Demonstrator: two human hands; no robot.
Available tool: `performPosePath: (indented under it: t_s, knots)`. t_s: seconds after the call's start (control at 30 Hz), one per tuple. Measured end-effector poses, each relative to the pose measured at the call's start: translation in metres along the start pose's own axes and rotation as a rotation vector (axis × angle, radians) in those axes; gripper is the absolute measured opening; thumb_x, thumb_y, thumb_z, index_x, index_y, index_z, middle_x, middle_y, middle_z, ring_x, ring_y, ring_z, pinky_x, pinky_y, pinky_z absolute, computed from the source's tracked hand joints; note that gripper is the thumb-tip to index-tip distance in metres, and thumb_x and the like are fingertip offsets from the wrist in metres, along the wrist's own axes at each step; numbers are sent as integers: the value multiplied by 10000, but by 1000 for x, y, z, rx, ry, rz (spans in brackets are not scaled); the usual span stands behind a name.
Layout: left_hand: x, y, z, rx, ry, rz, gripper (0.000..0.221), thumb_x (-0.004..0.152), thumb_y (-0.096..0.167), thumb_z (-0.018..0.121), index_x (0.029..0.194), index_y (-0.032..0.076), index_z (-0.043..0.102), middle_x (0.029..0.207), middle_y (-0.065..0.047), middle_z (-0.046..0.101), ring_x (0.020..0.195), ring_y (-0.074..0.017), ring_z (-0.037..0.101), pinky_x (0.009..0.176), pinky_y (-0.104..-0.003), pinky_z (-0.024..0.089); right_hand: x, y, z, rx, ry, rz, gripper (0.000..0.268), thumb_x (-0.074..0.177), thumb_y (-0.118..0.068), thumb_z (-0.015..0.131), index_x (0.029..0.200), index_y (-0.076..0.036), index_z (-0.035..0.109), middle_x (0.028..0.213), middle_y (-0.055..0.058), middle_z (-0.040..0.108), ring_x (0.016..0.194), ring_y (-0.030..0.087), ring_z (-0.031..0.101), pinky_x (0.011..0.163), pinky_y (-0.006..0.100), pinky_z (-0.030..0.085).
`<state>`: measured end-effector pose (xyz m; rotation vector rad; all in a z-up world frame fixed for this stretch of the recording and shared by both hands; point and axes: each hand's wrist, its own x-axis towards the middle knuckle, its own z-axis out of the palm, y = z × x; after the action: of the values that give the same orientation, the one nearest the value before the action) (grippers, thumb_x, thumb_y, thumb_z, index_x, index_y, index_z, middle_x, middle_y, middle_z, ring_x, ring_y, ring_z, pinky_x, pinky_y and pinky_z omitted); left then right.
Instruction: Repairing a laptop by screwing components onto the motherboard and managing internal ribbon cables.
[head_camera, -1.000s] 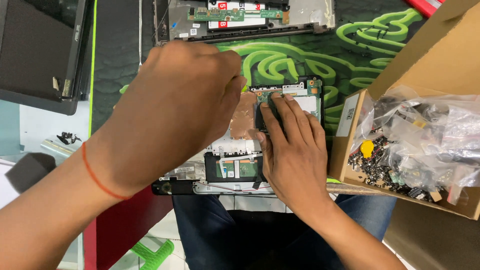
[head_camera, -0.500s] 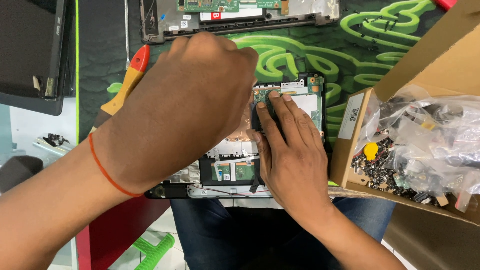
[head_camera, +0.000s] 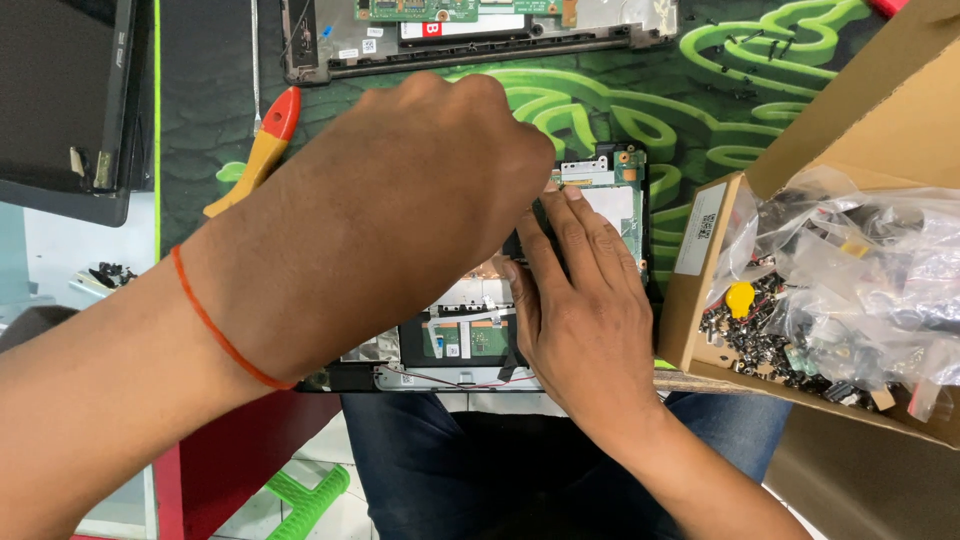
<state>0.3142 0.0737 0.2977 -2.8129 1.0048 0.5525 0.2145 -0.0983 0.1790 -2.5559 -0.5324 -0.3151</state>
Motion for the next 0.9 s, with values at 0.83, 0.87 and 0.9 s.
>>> performPosePath:
  t_s: [0.83, 0.87, 0.9]
  knots:
    - [5, 4, 4, -12, 53, 20, 290, 912, -55, 731, 1147, 97, 652, 988, -120, 652, 778, -452, 724, 591, -574, 598, 1, 1, -1, 39, -31, 22, 438, 1170, -259, 663, 1529, -8, 656, 1573, 224, 659, 1528, 405, 581, 1271, 517, 475]
    - [4, 1, 9, 59, 126, 34, 276, 915, 111, 808, 1142, 90, 651, 938, -95, 657, 752, -412, 734, 639, -529, 610, 1, 2, 0, 23, -39, 22, 458, 1175, -277, 649, 1560, -30, 643, 1595, 206, 646, 1538, 396, 575, 1276, 516, 469]
    - [2, -1, 14, 129, 200, 48, 375, 918, 278, 884, 1137, 83, 651, 887, -69, 662, 726, -372, 744, 688, -483, 622, 1, 2, 0, 8, -47, 23, 478, 1179, -296, 635, 1591, -52, 629, 1616, 188, 634, 1548, 388, 570, 1280, 515, 463]
